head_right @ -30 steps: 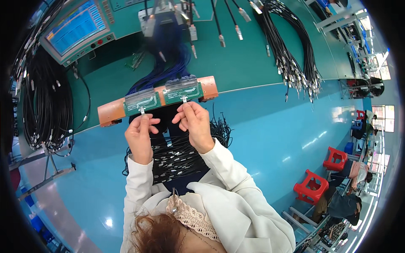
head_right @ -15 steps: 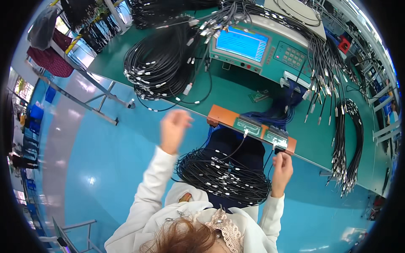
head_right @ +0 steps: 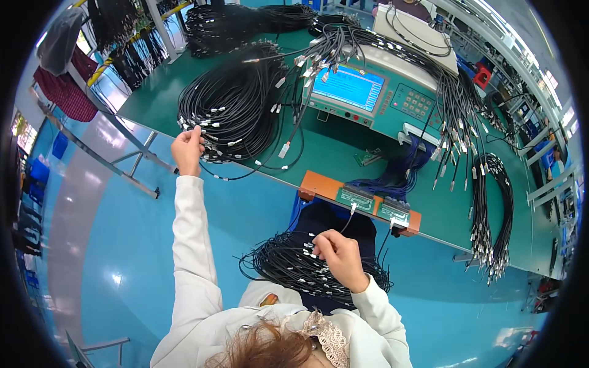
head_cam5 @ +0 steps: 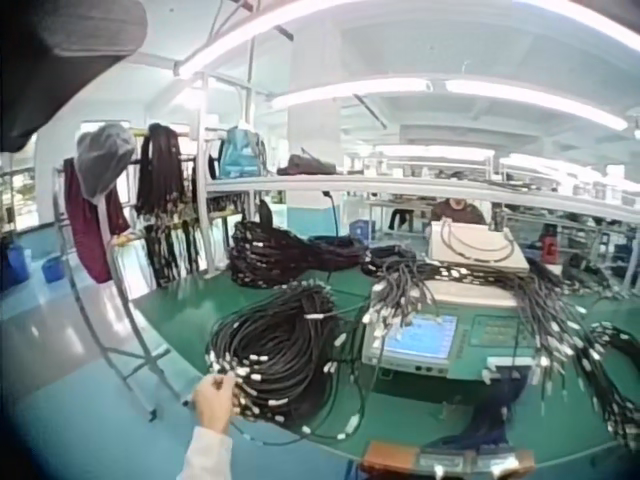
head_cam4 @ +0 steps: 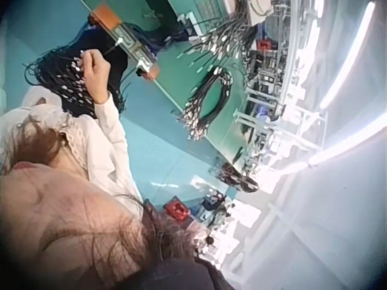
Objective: Manually testing and organizing bundles of black electrical cables at a factory workstation.
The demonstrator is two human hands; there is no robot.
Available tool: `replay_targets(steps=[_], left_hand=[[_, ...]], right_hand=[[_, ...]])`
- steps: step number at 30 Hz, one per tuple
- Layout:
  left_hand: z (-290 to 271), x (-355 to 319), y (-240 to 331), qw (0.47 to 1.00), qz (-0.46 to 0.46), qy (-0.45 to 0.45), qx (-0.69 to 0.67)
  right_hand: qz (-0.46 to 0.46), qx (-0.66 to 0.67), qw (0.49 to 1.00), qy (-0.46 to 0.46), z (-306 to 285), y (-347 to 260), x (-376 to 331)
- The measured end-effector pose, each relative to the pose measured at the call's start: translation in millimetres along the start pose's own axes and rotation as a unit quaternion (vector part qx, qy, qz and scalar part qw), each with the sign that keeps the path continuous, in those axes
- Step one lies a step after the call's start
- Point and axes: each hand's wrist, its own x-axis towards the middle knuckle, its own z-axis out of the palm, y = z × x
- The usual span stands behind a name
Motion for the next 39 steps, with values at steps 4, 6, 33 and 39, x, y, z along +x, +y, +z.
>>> replay_targets(steps=[4,6,33,39], left_hand=[[-8,8,18,0.998,-0.054,0.009,-0.015],[-19,2,34,0.986,-0.055,-0.027,-0.153],[-127,4,57,0.766,-0.18,-0.341,-0.514],[-228,26,13,0.818,-0.173,-0.336,-0.434]], right_hand=[[0.01,0.003,1.0,-0.024,11,-9,12],[0.028,0.028,0.997,-0.062,16,-9,23],[0.046,0.218,0.975,0.013,-102,37,-135],[-0.159,0.557,0.713,0.395,-209,61,-217]])
